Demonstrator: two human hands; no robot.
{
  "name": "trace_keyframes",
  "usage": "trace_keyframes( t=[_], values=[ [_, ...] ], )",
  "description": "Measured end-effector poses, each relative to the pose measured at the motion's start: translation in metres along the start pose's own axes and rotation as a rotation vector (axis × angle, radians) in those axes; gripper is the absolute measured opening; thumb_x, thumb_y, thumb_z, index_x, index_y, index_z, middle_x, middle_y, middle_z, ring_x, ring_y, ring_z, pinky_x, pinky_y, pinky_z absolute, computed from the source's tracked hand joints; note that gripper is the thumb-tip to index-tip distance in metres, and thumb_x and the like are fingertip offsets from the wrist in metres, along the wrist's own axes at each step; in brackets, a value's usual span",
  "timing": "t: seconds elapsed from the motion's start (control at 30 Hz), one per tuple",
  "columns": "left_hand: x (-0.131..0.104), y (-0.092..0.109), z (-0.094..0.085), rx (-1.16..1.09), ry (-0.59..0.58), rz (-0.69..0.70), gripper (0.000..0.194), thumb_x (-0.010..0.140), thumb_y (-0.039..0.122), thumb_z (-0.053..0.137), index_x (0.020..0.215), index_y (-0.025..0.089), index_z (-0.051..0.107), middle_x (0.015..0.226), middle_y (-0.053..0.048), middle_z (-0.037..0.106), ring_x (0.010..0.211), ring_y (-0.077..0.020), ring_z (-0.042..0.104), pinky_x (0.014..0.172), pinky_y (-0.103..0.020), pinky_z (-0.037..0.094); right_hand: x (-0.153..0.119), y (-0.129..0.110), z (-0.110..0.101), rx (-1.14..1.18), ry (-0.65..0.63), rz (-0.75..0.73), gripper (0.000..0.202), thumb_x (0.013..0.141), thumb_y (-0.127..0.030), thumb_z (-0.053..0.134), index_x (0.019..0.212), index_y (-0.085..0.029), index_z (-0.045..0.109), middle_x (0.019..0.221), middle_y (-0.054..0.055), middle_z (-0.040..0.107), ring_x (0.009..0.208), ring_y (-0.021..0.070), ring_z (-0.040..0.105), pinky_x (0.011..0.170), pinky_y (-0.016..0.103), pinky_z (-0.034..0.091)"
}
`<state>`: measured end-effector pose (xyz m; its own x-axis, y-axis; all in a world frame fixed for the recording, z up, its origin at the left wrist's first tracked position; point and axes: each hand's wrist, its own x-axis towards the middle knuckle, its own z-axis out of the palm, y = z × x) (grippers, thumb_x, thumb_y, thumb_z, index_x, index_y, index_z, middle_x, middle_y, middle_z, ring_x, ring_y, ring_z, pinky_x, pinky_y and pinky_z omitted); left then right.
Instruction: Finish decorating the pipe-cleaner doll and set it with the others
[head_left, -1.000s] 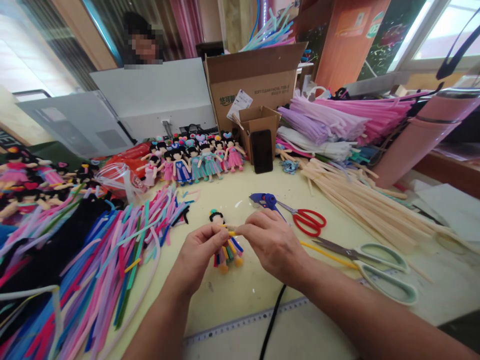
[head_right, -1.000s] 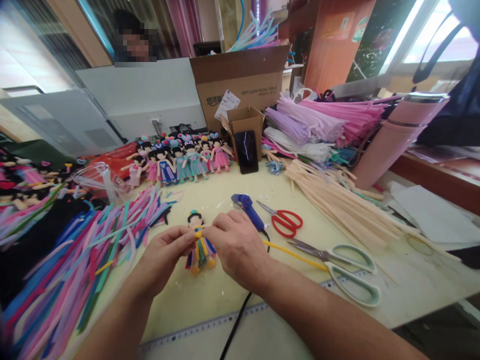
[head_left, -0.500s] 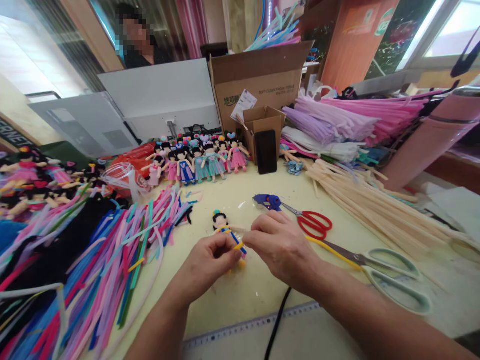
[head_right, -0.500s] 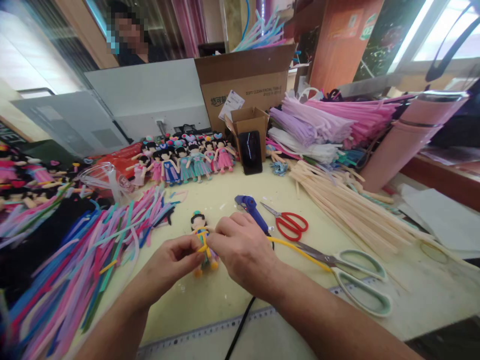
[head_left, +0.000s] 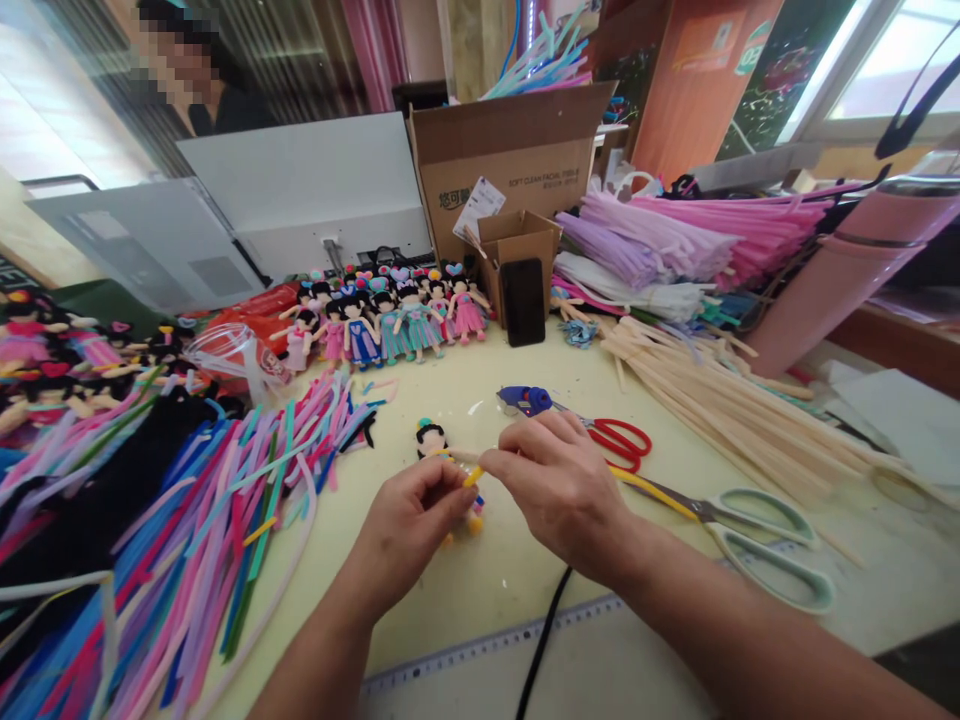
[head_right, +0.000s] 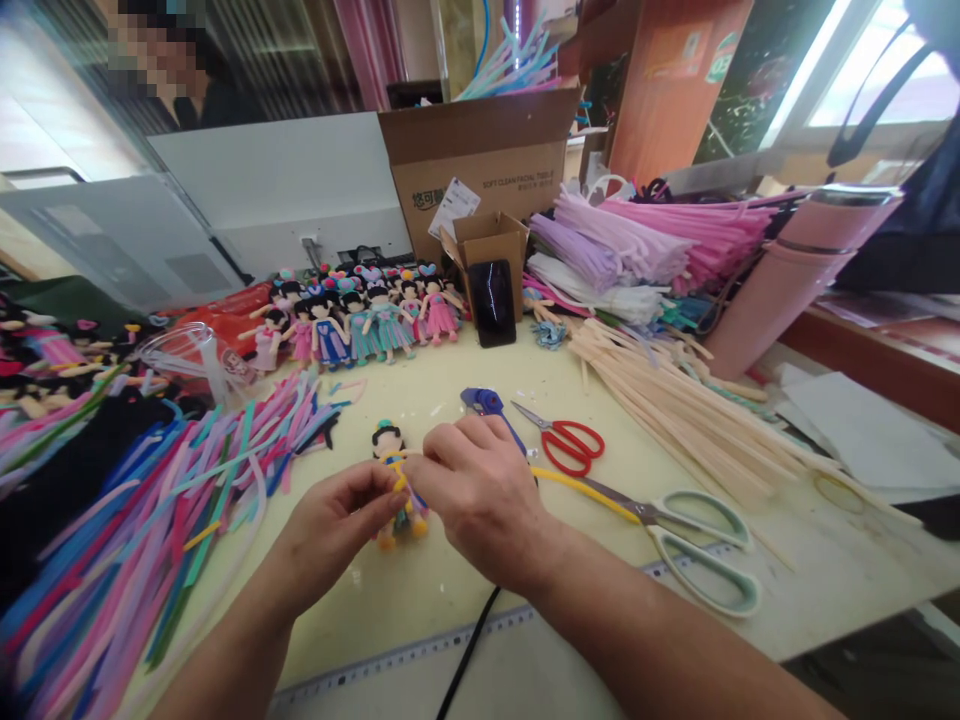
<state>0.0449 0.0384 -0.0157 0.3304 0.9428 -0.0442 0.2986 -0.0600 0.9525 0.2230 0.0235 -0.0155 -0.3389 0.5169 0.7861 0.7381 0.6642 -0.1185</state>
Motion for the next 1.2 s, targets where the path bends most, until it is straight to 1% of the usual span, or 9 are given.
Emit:
trace_keyframes(
  t=[0.1, 0.2, 0.27, 0.37, 0.57, 0.7, 0.9, 1.03, 1.2],
  values=[
    [-0.001, 0.002, 0.000, 0.042, -0.030, -0.001, 0.021, 0.072, 0.033, 0.067, 0.063, 0.015, 0.061, 0.059, 0.001, 0.054, 0.056, -0.0107, 0.045, 0.051, -0.023, 0.035, 0.001, 0.000, -0.001, -0.007, -0.017, -0.012, 0.028, 0.094, -0.016, 0.046, 0.076, -0.019, 0.067, 0.074, 0.003, 0.060, 0.072, 0.0170, 0.045, 0.069, 0.032, 0.031],
    [0.000, 0.002, -0.005, -0.047, -0.065, -0.032, 0.023, 0.073, 0.037, 0.066, 0.081, 0.015, 0.068, 0.065, -0.001, 0.061, 0.057, -0.0122, 0.049, 0.053, -0.024, 0.038, 0.001, 0.002, -0.002, -0.009, -0.052, 0.002, 0.029, 0.095, -0.015, 0.044, 0.079, -0.018, 0.068, 0.074, 0.003, 0.060, 0.073, 0.0173, 0.044, 0.069, 0.032, 0.031],
    [0.001, 0.001, -0.009, -0.054, -0.035, -0.017, 0.027, 0.075, 0.039, 0.065, 0.088, 0.016, 0.070, 0.066, -0.001, 0.062, 0.057, -0.0126, 0.050, 0.054, -0.025, 0.039, 0.002, 0.003, -0.002, -0.001, -0.076, 0.006, 0.029, 0.095, -0.014, 0.044, 0.079, -0.018, 0.068, 0.074, 0.003, 0.060, 0.073, 0.0174, 0.044, 0.069, 0.032, 0.030],
    [0.002, -0.001, -0.013, -0.027, -0.032, -0.013, 0.026, 0.076, 0.040, 0.065, 0.079, 0.016, 0.072, 0.064, -0.002, 0.061, 0.057, -0.0125, 0.049, 0.055, -0.025, 0.037, 0.001, 0.004, -0.001, 0.021, -0.111, 0.000, 0.029, 0.095, -0.014, 0.043, 0.079, -0.018, 0.068, 0.075, 0.004, 0.060, 0.074, 0.0181, 0.043, 0.069, 0.033, 0.029],
    [0.006, -0.015, -0.015, -0.202, -0.185, -0.090, 0.028, 0.069, 0.043, 0.073, 0.073, 0.015, 0.071, 0.064, -0.002, 0.062, 0.058, -0.0110, 0.046, 0.055, -0.024, 0.033, 0.000, 0.005, 0.002, 0.034, -0.126, 0.034, 0.026, 0.094, -0.015, 0.046, 0.080, -0.018, 0.067, 0.077, 0.004, 0.061, 0.075, 0.0183, 0.044, 0.069, 0.033, 0.030],
    [0.007, -0.020, -0.013, -0.304, -0.165, -0.112, 0.033, 0.064, 0.046, 0.077, 0.065, 0.014, 0.068, 0.058, 0.000, 0.057, 0.055, -0.0098, 0.042, 0.053, -0.023, 0.030, 0.001, 0.005, 0.002, 0.061, -0.121, 0.046, 0.020, 0.092, -0.020, 0.053, 0.079, -0.018, 0.068, 0.076, 0.003, 0.061, 0.074, 0.0174, 0.045, 0.069, 0.032, 0.031],
    [0.006, -0.014, -0.005, -0.433, -0.170, -0.097, 0.040, 0.059, 0.048, 0.081, 0.056, 0.016, 0.058, 0.052, 0.003, 0.050, 0.051, -0.0083, 0.037, 0.049, -0.022, 0.027, 0.001, 0.003, 0.002, 0.096, -0.106, 0.040, 0.019, 0.091, -0.021, 0.055, 0.079, -0.018, 0.070, 0.075, 0.004, 0.061, 0.074, 0.0168, 0.047, 0.069, 0.031, 0.033],
    [0.005, -0.013, 0.000, -0.480, -0.191, -0.100, 0.045, 0.058, 0.050, 0.081, 0.055, 0.017, 0.050, 0.051, 0.005, 0.044, 0.050, -0.0076, 0.034, 0.050, -0.022, 0.025, 0.000, 0.003, 0.004, 0.114, -0.098, 0.048, 0.019, 0.091, -0.021, 0.055, 0.078, -0.018, 0.069, 0.075, 0.004, 0.060, 0.074, 0.0164, 0.048, 0.070, 0.031, 0.034],
    [0.003, -0.011, 0.004, -0.525, -0.180, -0.095, 0.044, 0.061, 0.050, 0.079, 0.056, 0.016, 0.051, 0.050, 0.005, 0.044, 0.050, -0.0076, 0.033, 0.050, -0.022, 0.025, -0.001, 0.003, 0.004, 0.143, -0.105, 0.054, 0.021, 0.092, -0.022, 0.053, 0.078, -0.018, 0.069, 0.076, 0.004, 0.060, 0.074, 0.0163, 0.049, 0.070, 0.031, 0.035]
  ],
)
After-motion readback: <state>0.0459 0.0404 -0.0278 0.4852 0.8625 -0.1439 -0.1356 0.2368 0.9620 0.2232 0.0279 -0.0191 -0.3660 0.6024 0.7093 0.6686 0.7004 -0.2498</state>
